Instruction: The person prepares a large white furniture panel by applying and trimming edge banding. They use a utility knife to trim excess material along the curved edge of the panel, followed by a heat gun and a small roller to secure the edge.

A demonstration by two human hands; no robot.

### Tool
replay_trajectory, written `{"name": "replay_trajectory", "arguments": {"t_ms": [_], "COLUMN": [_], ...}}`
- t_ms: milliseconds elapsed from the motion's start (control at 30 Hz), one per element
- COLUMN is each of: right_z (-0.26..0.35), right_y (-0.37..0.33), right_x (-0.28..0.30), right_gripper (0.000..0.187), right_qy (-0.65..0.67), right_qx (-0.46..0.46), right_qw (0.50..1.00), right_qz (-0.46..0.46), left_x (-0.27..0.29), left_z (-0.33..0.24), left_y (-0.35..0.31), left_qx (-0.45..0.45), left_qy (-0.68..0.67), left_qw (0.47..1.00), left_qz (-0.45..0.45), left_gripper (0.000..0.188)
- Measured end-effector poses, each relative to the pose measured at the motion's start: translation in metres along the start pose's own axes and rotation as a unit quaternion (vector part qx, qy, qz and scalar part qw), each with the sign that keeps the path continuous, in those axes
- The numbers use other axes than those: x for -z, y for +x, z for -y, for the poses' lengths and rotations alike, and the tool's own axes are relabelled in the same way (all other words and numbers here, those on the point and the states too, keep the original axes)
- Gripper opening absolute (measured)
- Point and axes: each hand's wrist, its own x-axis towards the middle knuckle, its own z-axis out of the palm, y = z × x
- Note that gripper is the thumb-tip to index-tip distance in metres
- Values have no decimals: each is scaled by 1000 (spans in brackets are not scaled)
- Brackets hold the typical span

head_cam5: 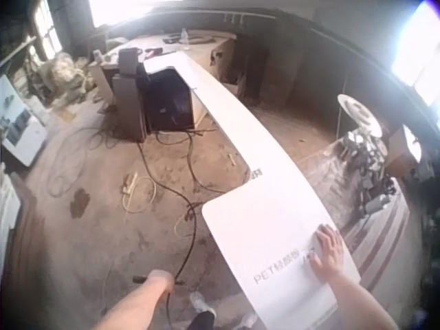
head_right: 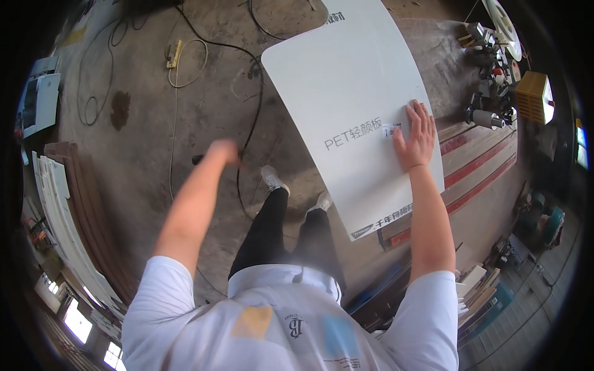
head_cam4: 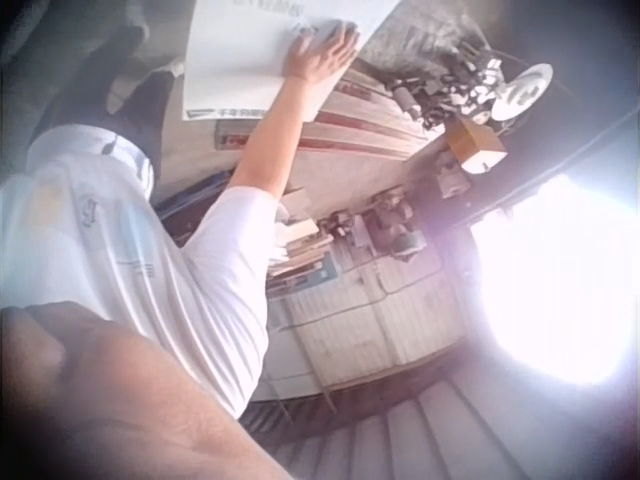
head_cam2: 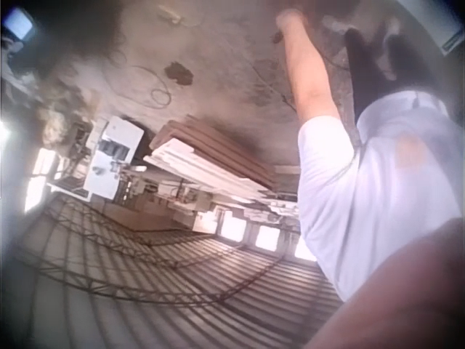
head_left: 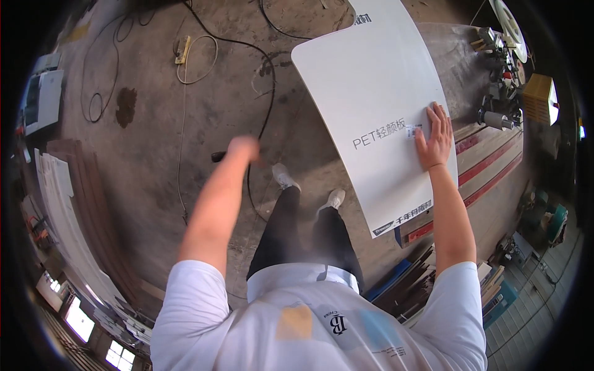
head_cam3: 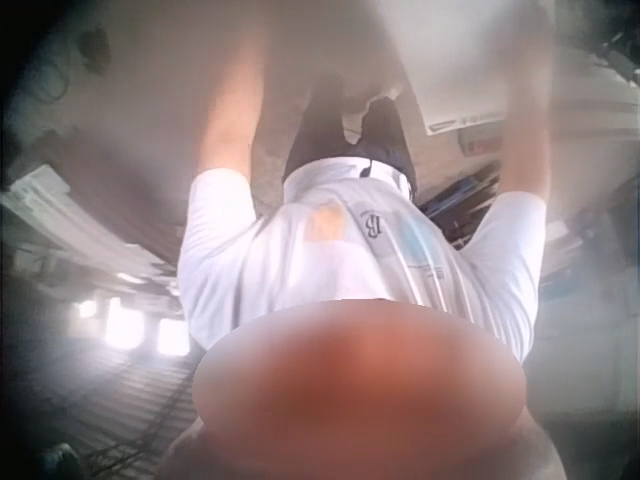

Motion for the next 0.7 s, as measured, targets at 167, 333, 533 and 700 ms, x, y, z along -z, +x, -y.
{"name": "replay_trajectory", "arguments": {"t_ms": [167,333,533,700], "right_z": [11,3,10,9], "right_y": [8,0,5,6], "right_x": [6,6,7,8], "right_gripper": [62,62,62,63], "right_qy": [6,1,20,21], "right_qx": [-1,1,0,-9], "right_qw": [1000,1000,1000,1000], "right_qz": [3,1,-6,-3], "left_x": [-72,43,154,188], "left_z": [-13,-40,-43,-39], "left_y": [-37,-80,-70,-52], "left_qx": [116,-131,-224,-148], "left_qy": [-439,-569,-320,-199], "left_qw": [886,775,670,718], "left_qz": [-92,-241,-632,-650], "left_gripper": [71,26,11,17]}}
